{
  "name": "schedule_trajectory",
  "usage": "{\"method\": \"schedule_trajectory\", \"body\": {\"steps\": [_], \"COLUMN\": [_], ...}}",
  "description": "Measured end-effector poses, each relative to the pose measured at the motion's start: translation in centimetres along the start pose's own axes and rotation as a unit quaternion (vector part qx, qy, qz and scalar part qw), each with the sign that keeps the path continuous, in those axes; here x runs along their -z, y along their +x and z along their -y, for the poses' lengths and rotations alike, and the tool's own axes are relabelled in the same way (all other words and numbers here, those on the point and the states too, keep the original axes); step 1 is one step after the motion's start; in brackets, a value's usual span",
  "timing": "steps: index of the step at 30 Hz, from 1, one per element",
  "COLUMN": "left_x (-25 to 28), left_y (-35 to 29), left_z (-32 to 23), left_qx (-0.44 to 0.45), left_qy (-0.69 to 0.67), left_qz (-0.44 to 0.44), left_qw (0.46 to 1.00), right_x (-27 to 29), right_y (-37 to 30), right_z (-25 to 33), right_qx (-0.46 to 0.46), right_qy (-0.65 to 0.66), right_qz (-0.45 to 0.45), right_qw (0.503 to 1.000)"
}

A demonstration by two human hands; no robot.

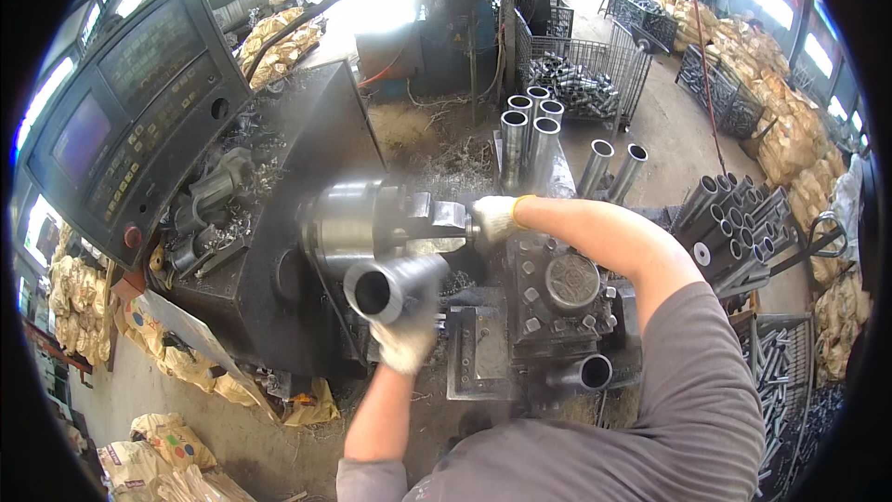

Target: The person operates a metal turning machine, repeatedly loading cylindrical metal tubes into the chuck, starting the machine, and removing the processed parts. The person places the finished parts into a nearby basket and continues the cycle with new tubes.

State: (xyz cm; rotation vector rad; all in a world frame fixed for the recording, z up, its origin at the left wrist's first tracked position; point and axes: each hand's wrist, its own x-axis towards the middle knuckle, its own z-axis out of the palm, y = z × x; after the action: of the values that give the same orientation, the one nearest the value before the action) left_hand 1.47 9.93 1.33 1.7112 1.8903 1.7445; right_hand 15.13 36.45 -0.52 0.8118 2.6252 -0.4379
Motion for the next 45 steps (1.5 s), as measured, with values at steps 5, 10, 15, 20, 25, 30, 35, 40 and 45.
{"method": "schedule_trajectory", "body": {"steps": [5,10,15,20,25,30,35,40,45], "left_x": [0.4,-0.2,-4.7,-4.7,-1.1,6.6,6.2,1.6,2.5], "left_y": [4.3,-5.2,-12.3,-13.1,-12.5,-13.1,-15.0,-18.4,-21.4], "left_z": [0.4,-2.5,0.0,0.8,-2.2,-5.1,-5.0,-0.2,3.4], "left_qx": [0.132,0.104,0.090,0.069,0.068,0.017,0.448,0.530,0.546], "left_qy": [0.114,0.074,0.007,-0.054,-0.057,-0.365,-0.511,-0.464,-0.558], "left_qz": [0.089,0.157,0.226,0.261,0.226,0.089,0.172,0.083,0.053], "left_qw": [0.981,0.979,0.970,0.962,0.970,0.926,0.713,0.705,0.622], "right_x": [0.8,3.5,-0.5,5.9,5.4,1.2,-14.8,-32.7,-28.9], "right_y": [-3.0,-0.6,0.2,-13.4,-24.6,-31.3,-26.0,-16.1,-20.1], "right_z": [1.1,1.4,-5.4,-0.2,4.3,22.1,24.8,18.7,19.6], "right_qx": [0.022,0.012,0.079,-0.082,-0.123,-0.142,-0.055,-0.023,-0.053], "right_qy": [-0.073,0.085,0.032,-0.226,-0.231,0.168,0.691,0.660,0.614], "right_qz": [-0.061,0.084,0.041,-0.126,-0.385,-0.252,-0.050,0.009,0.061], "right_qw": [0.995,0.993,0.996,0.962,0.885,0.943,0.719,0.751,0.785]}}
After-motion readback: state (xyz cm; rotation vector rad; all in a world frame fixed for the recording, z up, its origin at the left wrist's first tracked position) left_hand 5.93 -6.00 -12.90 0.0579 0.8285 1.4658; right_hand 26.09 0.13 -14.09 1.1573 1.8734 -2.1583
